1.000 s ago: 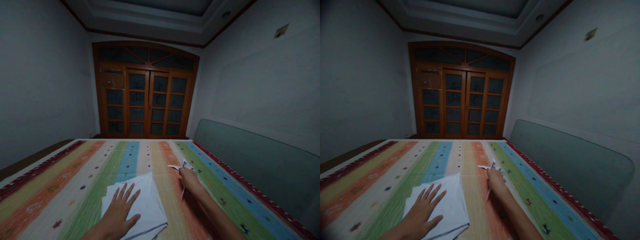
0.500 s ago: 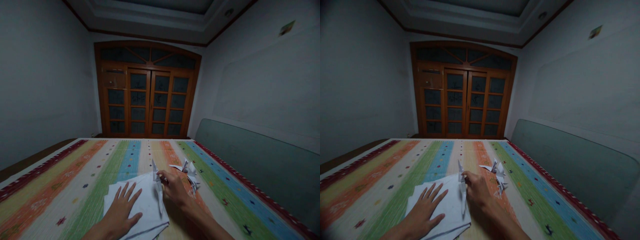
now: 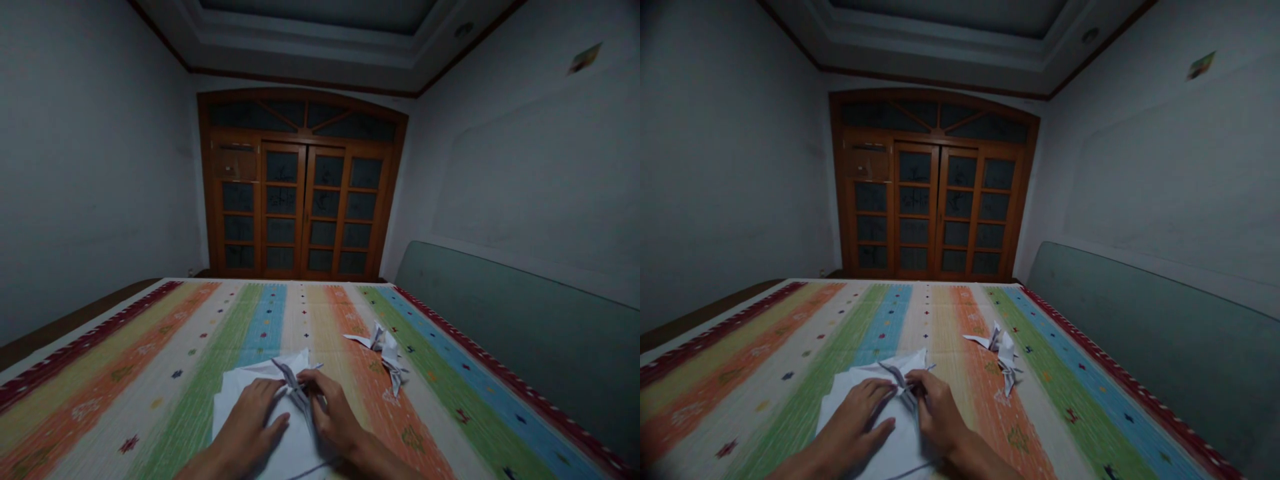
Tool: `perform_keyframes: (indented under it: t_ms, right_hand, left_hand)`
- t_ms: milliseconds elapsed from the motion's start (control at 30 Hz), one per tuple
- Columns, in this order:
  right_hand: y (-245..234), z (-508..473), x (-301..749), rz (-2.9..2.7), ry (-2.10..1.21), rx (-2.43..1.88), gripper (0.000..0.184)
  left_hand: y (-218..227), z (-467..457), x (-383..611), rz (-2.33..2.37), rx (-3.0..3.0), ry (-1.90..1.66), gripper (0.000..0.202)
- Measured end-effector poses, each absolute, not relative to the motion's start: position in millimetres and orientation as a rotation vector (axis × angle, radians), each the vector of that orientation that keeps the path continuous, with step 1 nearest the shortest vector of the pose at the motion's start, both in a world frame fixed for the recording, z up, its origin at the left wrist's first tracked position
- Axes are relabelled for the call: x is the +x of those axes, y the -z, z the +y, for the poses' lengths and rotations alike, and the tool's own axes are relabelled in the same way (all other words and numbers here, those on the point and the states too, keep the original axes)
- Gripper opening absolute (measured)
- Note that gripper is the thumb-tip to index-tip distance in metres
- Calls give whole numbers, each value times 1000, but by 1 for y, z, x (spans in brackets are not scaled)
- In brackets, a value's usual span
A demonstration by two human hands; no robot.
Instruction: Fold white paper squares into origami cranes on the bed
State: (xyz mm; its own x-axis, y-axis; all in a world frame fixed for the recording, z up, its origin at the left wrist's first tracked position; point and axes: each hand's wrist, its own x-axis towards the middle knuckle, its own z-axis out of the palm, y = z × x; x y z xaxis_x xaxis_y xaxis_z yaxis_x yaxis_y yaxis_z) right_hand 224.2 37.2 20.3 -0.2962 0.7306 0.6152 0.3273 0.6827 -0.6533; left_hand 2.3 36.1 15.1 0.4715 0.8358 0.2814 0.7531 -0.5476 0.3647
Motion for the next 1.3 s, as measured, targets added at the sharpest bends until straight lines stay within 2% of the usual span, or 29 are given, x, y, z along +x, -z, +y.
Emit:
perform_keyframes:
  t_ms: [133,267,467,533,767,900,1000,1300]
  right_hand:
    - [-23,34,219,-1823,-668,-780,26]
    - [-24,34,217,-1771,-673,-814,22]
    - [-19,34,213,-1621,-698,-819,47]
    - [-16,35,213,-1580,-668,-834,50]
    - [-11,37,210,-1549,-525,-794,29]
    - [-14,29,206,-1668,-531,-750,23]
    - [-18,22,204,-1772,-526,-754,19]
    - [-30,19,198,-1613,-841,-967,8]
  left_hand:
    - [-19,35,11,1272,2244,-904,41]
    - [-34,31,16,1086,2038,-1040,21]
    - [-42,27,17,987,1918,-1079,20]
    - [-39,27,15,985,1917,-1062,21]
    - [-36,26,17,885,1846,-1039,37]
    - [-38,28,24,894,1713,-1069,51]
    - [-41,29,26,984,1596,-1109,54]
    - [-37,32,28,1054,1378,-1188,53]
